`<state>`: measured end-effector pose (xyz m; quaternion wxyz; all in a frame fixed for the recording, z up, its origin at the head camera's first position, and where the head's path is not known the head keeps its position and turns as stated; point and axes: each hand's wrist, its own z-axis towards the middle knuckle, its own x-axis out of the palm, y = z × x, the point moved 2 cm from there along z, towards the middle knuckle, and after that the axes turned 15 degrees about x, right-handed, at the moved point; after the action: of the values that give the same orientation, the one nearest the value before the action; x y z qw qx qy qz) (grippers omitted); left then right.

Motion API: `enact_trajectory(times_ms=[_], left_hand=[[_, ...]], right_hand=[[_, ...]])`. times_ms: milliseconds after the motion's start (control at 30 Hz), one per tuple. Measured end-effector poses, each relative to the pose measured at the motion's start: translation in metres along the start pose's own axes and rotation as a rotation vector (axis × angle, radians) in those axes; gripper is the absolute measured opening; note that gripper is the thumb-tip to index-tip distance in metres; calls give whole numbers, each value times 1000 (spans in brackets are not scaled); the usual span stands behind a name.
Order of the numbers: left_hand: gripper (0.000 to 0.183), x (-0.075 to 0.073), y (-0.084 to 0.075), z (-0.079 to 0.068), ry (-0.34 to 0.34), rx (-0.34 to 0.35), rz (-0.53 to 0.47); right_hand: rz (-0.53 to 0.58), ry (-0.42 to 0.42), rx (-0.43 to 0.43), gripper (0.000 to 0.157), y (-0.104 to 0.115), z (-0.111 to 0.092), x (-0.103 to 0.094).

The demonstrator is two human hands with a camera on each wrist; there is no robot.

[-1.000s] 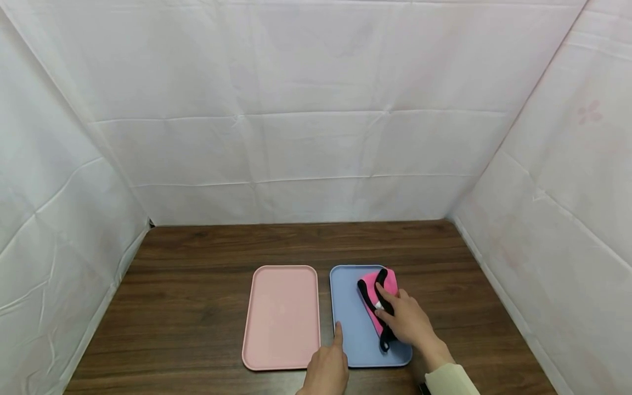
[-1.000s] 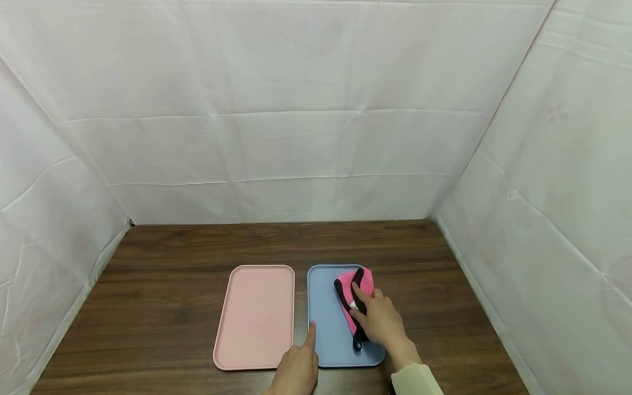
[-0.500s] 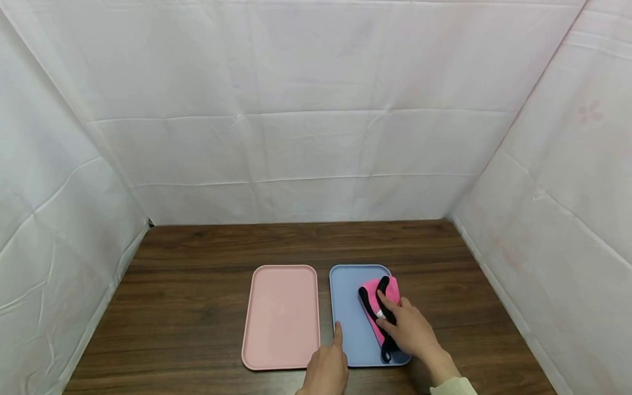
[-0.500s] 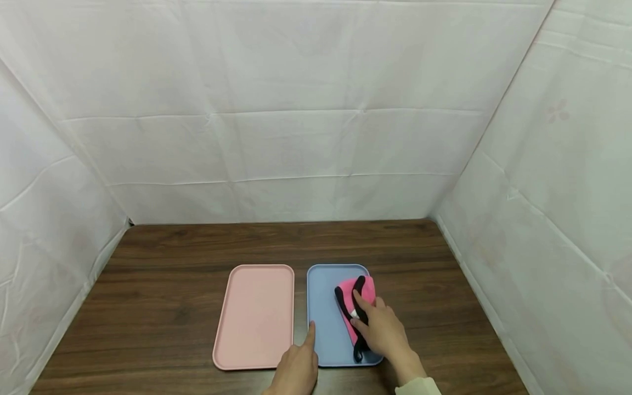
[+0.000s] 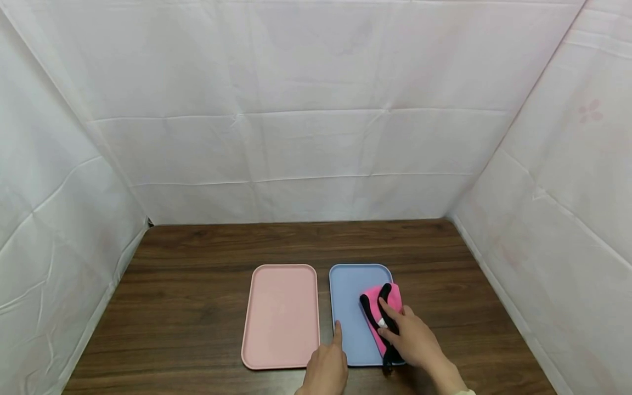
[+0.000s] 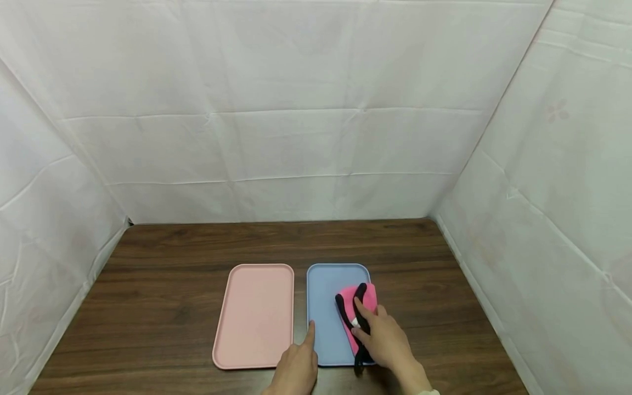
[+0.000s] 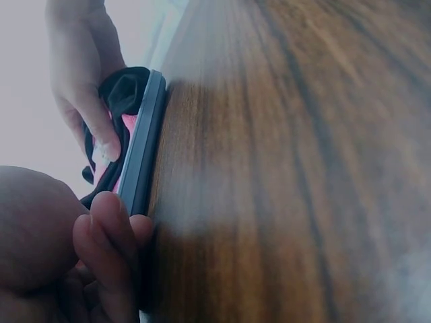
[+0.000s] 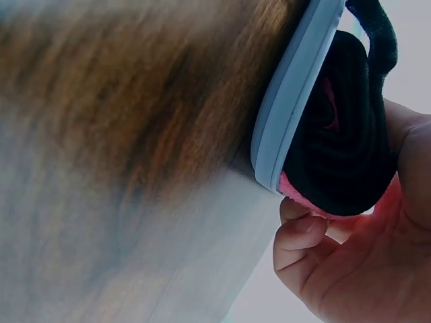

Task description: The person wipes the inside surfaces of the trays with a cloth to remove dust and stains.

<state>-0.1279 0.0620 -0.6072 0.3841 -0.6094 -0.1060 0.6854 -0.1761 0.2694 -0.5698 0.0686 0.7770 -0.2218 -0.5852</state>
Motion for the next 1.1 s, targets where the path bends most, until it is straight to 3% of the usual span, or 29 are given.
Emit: enact_trajectory(times_ms=[233, 433, 900, 1100], left_hand=[[59, 0, 1, 0, -6, 6, -2], [60, 0, 1, 0, -5, 1, -6], [64, -2, 0, -1, -10, -5, -7], [74, -1, -2, 0, 5, -48, -24]], right_hand=[[0, 12, 37, 67, -2, -6, 3], [13, 0, 18, 67, -2, -8, 3], [-64, -88, -8, 67, 2, -10, 9], [-84, -98, 6, 67, 1, -8, 13]])
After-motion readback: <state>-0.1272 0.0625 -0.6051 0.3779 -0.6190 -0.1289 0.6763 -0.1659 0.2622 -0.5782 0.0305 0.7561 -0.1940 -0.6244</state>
